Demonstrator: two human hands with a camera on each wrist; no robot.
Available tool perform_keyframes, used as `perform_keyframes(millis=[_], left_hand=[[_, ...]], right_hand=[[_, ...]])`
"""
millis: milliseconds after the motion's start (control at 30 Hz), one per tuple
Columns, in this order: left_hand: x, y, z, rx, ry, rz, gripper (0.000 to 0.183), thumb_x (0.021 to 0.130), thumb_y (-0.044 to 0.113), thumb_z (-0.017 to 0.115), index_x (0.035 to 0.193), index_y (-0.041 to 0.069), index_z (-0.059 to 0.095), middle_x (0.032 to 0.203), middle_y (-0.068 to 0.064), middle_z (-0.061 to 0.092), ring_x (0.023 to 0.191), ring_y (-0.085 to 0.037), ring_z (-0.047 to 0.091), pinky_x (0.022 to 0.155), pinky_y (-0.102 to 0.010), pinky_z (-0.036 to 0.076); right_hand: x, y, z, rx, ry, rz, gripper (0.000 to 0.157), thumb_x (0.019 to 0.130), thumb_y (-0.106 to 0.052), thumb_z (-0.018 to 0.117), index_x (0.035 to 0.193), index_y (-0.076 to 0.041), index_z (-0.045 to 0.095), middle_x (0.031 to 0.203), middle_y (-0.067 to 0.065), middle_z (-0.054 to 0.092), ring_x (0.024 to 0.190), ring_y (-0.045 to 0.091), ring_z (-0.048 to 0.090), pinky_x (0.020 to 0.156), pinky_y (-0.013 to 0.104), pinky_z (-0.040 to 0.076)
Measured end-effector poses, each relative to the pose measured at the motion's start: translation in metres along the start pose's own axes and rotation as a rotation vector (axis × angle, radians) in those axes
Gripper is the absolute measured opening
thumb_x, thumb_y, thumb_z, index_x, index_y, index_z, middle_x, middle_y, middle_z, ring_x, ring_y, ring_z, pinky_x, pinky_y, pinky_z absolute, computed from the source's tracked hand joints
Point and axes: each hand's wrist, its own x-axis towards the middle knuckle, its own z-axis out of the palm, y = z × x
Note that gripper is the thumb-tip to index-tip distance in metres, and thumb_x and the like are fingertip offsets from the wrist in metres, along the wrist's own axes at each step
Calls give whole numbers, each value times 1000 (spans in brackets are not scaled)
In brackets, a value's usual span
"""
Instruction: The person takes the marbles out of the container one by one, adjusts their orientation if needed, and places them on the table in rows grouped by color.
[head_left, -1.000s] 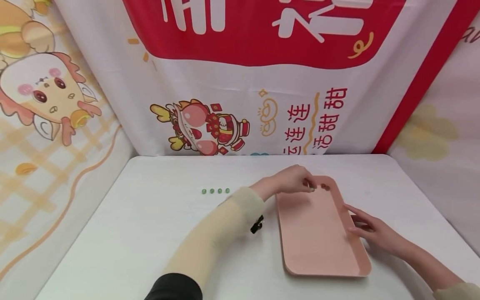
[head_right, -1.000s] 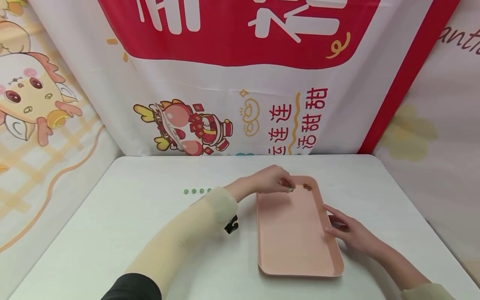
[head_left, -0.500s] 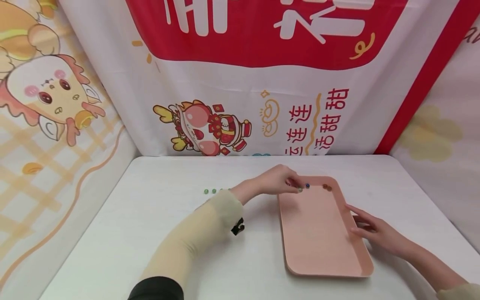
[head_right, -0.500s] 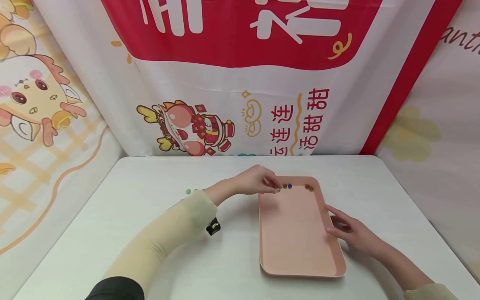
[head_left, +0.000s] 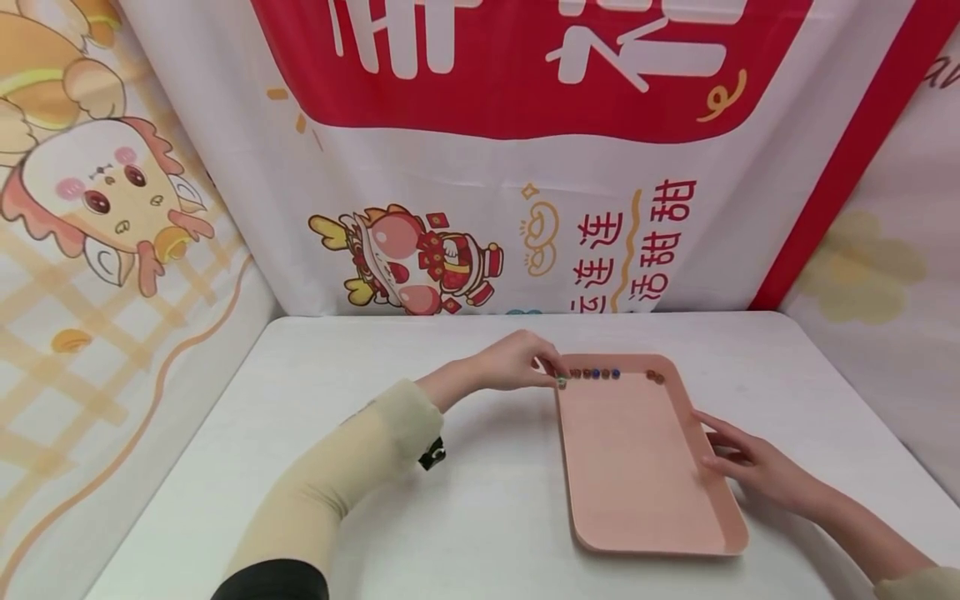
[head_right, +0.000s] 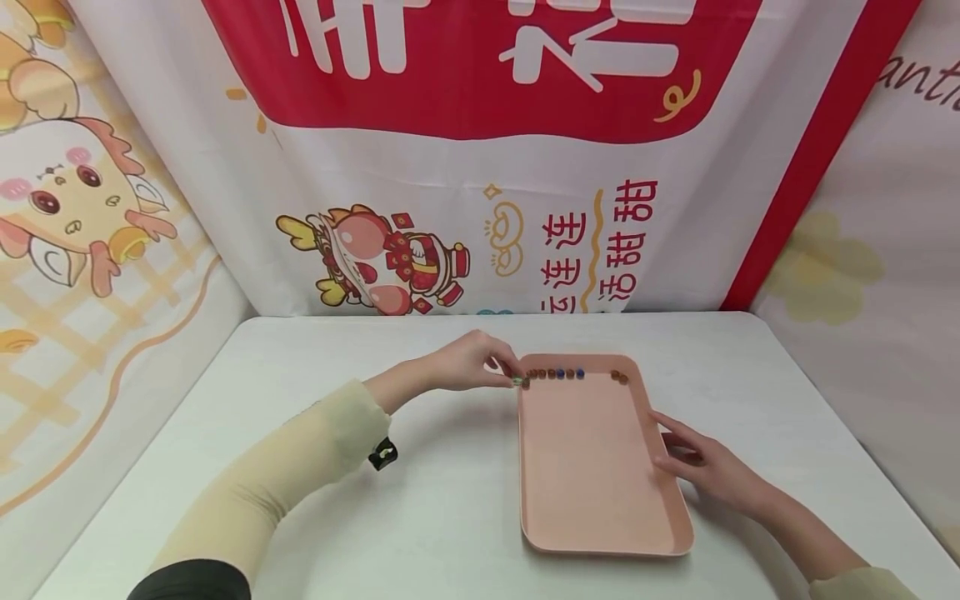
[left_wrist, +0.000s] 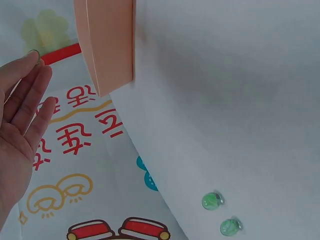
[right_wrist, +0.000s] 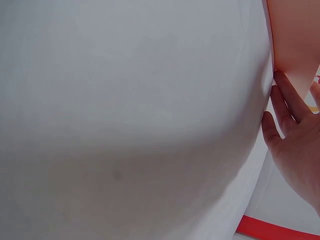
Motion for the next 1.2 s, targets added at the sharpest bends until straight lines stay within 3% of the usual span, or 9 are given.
perform_keyframes(millis=[167, 400, 500, 767, 933, 1200], left_hand=[[-14, -7, -6, 1, -1, -25, 18, 90, 14, 71, 108, 11, 74, 97, 7, 70, 89, -2, 61, 88, -34, 50], [-29, -19, -12, 10, 5, -101, 17, 91, 18, 70, 108, 16, 74, 98, 13, 68, 93, -2, 60, 89, -32, 49], [-34, -25, -15, -9, 14, -133, 17, 91, 17, 70, 108, 16, 74, 98, 12, 68, 95, -4, 60, 91, -36, 49], [-45, -48, -26, 5, 30, -214, 19, 90, 14, 71, 109, 13, 74, 98, 10, 69, 97, -7, 61, 89, -32, 49], [-50, -62, -28, 11, 33, -272, 20, 89, 11, 71, 109, 8, 74, 97, 8, 70, 96, -10, 62, 89, -33, 49], [-58, -80, -23, 9, 1, -419, 17, 88, 11, 73, 104, 12, 76, 95, 8, 70, 95, -13, 60, 93, -36, 47]], right_hand=[[0, -1, 0, 0, -1, -6, 72, 94, -24, 64, 152, -3, 27, 138, 31, 45, 118, 46, 50, 82, 28, 51], [-2, 2, 0, -13, 20, -32, 71, 93, -23, 66, 150, -2, 30, 137, 30, 47, 115, 22, 55, 79, 20, 49], [-2, 2, 0, -15, 17, -25, 71, 93, -24, 66, 151, -3, 29, 137, 30, 47, 116, 27, 54, 79, 20, 49], [0, 2, -1, 0, -2, -9, 72, 95, -24, 64, 152, -4, 26, 139, 30, 45, 118, 45, 50, 80, 22, 49], [1, 2, -1, 1, -2, -13, 72, 94, -24, 64, 152, -4, 27, 138, 30, 46, 118, 45, 50, 80, 20, 48], [0, 3, -1, -9, 11, -21, 72, 94, -25, 65, 152, -5, 29, 138, 28, 47, 116, 39, 53, 80, 19, 48]])
